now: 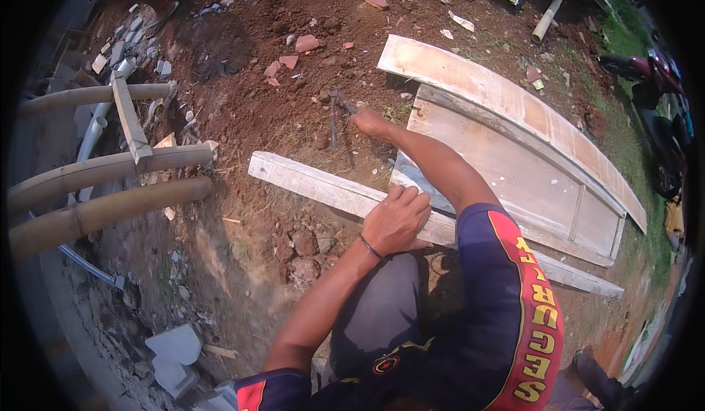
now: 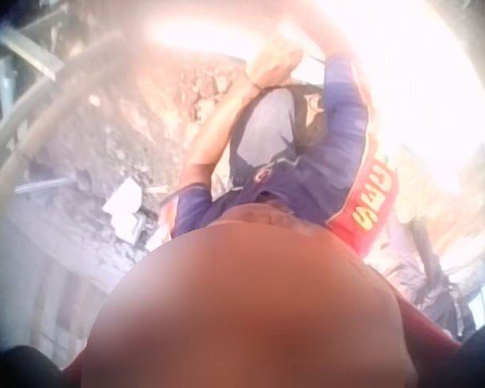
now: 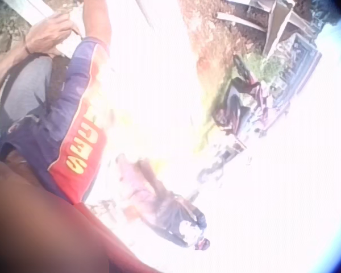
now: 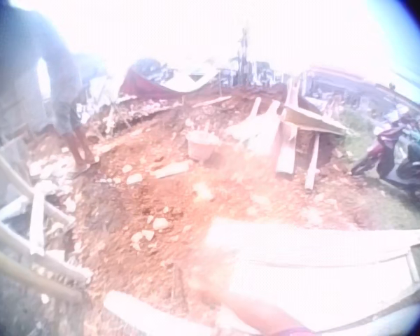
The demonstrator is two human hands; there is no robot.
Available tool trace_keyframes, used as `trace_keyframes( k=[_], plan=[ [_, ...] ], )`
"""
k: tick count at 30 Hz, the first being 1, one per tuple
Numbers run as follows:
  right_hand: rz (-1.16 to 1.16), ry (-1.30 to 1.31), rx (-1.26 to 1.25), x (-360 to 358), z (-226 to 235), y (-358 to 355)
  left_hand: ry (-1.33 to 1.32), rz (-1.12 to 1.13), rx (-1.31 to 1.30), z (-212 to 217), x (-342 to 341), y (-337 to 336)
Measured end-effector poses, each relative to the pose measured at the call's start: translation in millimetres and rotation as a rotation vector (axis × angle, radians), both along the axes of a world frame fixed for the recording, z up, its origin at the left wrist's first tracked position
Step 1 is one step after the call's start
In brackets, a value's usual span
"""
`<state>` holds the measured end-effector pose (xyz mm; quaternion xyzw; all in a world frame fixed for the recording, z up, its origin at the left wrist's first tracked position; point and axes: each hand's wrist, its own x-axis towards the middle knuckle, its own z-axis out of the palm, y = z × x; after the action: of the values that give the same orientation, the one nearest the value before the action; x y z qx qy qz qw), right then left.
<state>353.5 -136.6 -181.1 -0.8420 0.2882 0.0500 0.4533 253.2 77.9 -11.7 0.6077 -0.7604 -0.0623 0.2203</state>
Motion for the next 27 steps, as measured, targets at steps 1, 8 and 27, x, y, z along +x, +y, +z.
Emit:
trace_keyframes(
  k=[1, 8, 27],
  plan=[
    [-0.007, -0.008, 0.035, -14, 29, -2, 0.003, 0.000, 0.014, 2, 0, -2],
    [-0.241, -0.540, 0.302, -224, 256, 29, -0.017, -0.016, 0.041, 9, -1, -10],
    [-0.648, 0.578, -1.029, -580, 253, 184, -0.201, -0.191, 0.083, 15, -144, -44]
  ],
)
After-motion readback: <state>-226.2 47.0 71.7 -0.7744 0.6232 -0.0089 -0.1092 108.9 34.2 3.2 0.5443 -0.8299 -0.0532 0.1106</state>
